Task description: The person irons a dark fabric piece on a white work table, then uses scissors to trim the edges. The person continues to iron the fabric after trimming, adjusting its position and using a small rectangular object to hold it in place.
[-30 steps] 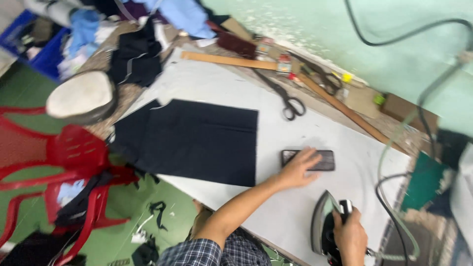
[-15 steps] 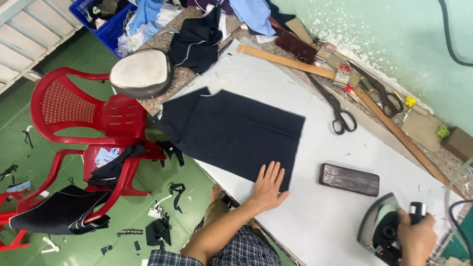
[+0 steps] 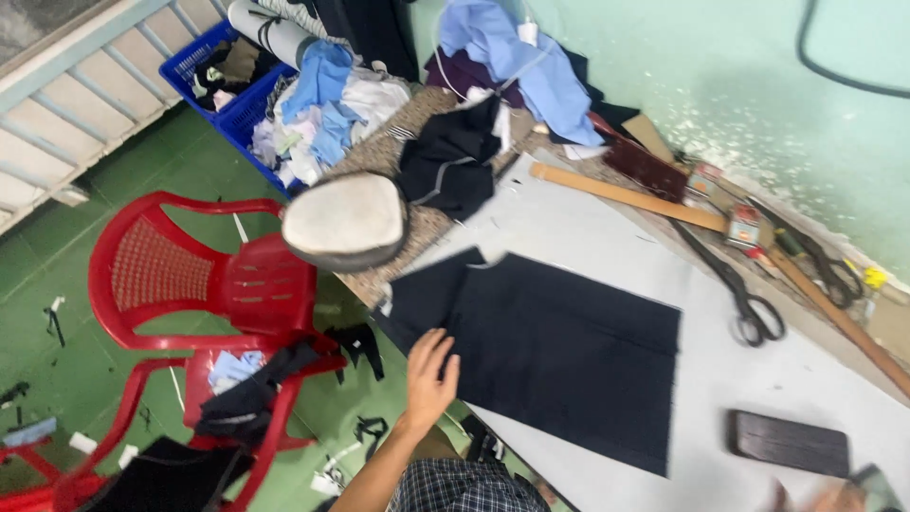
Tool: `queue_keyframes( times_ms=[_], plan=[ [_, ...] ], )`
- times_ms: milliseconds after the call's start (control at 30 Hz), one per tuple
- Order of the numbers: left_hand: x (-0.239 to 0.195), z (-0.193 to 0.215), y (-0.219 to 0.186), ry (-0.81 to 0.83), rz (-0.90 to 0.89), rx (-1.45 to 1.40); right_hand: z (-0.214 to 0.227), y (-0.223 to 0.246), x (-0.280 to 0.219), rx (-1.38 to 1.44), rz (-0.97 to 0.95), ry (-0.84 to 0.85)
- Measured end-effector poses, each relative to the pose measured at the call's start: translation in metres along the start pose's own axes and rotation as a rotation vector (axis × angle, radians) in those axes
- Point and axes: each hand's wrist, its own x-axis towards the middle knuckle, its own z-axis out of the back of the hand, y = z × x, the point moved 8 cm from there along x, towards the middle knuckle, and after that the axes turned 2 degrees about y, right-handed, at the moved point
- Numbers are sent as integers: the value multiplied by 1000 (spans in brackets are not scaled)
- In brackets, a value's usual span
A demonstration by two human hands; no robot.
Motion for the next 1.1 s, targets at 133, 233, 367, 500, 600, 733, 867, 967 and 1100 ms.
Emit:
queue_keyframes(
  times_ms=[133, 233, 367, 500, 600, 733, 867, 967, 1100],
  plan=[
    [3, 48, 120, -72, 214, 38, 8, 266, 83, 560, 140, 113],
    [15, 84, 151, -42, 223, 14, 17, 423, 141, 736, 232, 112],
    [-5, 108, 206, 20, 367, -22, -37, 544, 185, 1076, 234, 237],
    [-18, 129, 250, -39, 464, -72, -114, 587, 181, 642, 241, 398],
    [-11, 133, 280, -122, 614, -246, -151, 569, 159, 325, 187, 542],
    [18, 117, 334, -368, 947, -618, -133, 527, 128, 481, -13, 825],
    [54, 94, 383, -484, 1089, -838, -42, 461, 104, 762, -294, 738],
    [89, 105, 376, -427, 1189, -808, 12, 372, 51, 877, -505, 650],
    [103, 108, 368, -384, 1395, -597, 84, 244, -62, 1073, -786, 421]
  ],
)
